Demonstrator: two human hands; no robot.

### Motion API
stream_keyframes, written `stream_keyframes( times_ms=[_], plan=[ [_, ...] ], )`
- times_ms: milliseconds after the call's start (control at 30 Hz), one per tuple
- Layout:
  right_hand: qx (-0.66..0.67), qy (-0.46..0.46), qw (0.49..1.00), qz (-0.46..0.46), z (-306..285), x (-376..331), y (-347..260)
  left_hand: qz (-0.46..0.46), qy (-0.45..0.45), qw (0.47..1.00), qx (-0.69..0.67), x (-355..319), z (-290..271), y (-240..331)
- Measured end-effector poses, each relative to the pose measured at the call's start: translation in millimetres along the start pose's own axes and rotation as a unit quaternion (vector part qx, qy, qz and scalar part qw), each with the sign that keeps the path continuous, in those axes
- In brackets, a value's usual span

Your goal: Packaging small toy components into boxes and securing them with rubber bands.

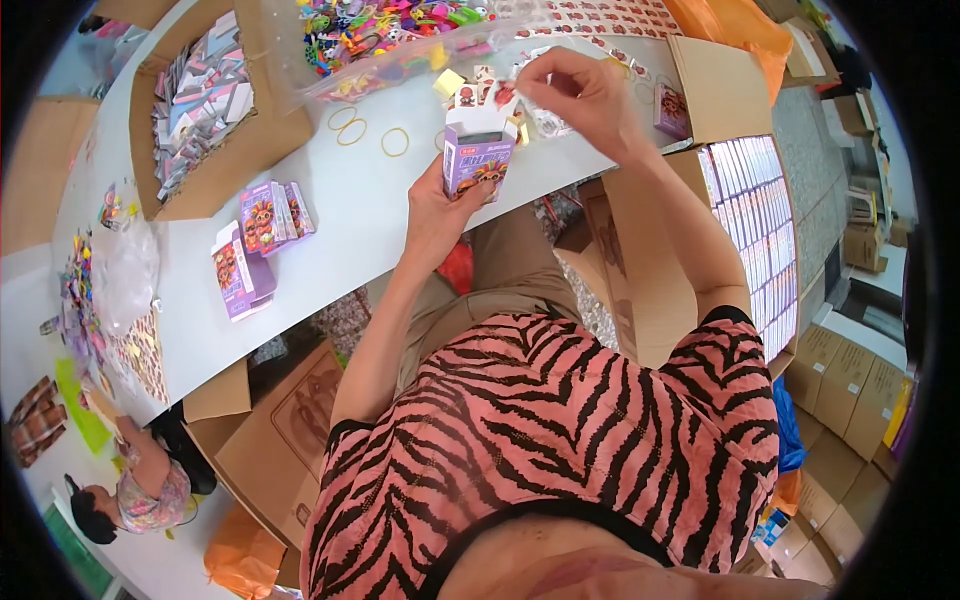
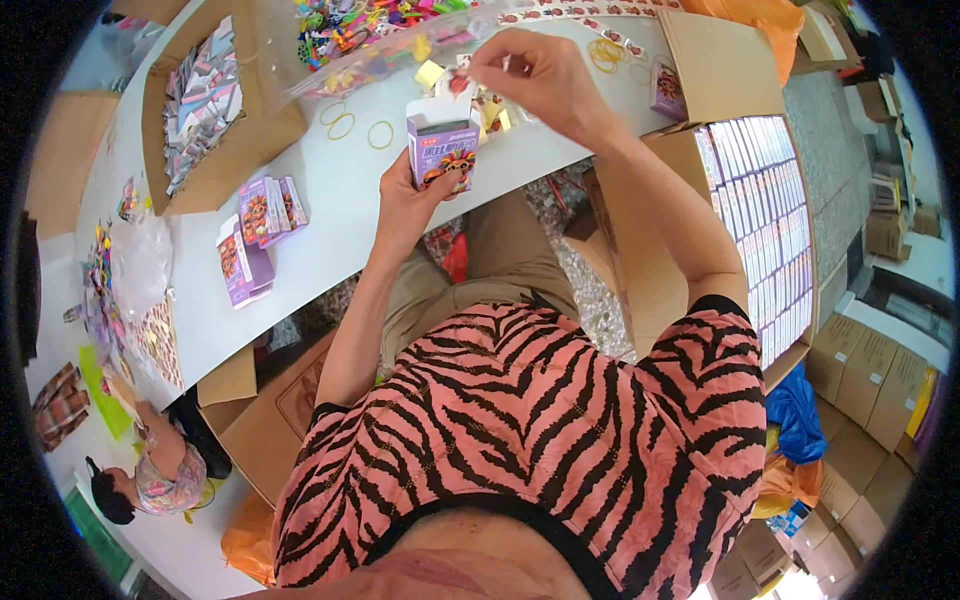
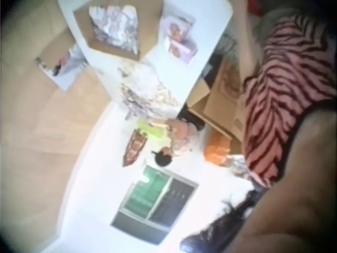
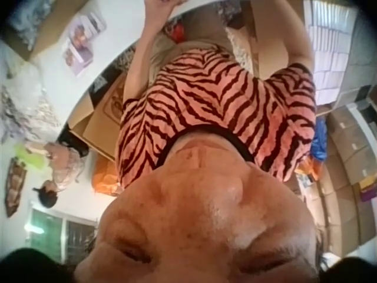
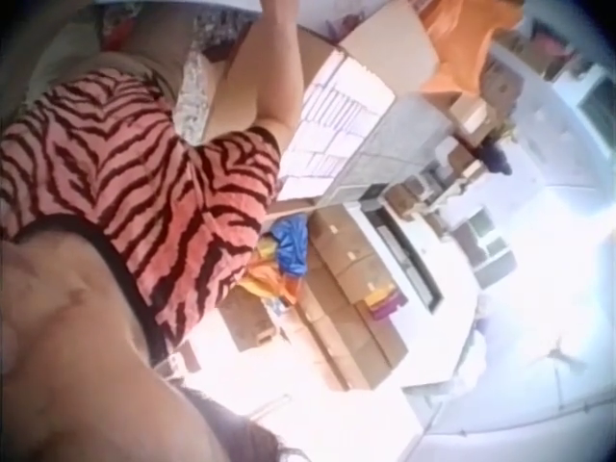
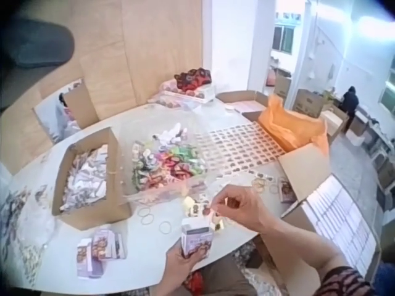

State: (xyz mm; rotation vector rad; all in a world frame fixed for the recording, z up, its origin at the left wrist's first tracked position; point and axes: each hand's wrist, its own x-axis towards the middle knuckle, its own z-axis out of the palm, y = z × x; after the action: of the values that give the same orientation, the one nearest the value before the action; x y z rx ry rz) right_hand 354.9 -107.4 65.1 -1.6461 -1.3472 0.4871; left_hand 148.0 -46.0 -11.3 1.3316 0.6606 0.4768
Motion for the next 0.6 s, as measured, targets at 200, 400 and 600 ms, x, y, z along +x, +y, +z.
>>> stream_keyframes(
  times_ms=[200,400,600],
  plan=[
    [-0.018,-0.083,0.985,-0.150,8,-4,12,0.003,-0.018,1.000,-0.025,6,10,0],
    [-0.190,-0.026,0.981,0.031,-14,17,93,-0.006,0.006,1.000,-0.025,4,4,-1],
    [-0.429,-0.033,0.901,-0.043,11,25,148,-0.011,0.009,1.000,-0.017,2,4,0]
  ],
)
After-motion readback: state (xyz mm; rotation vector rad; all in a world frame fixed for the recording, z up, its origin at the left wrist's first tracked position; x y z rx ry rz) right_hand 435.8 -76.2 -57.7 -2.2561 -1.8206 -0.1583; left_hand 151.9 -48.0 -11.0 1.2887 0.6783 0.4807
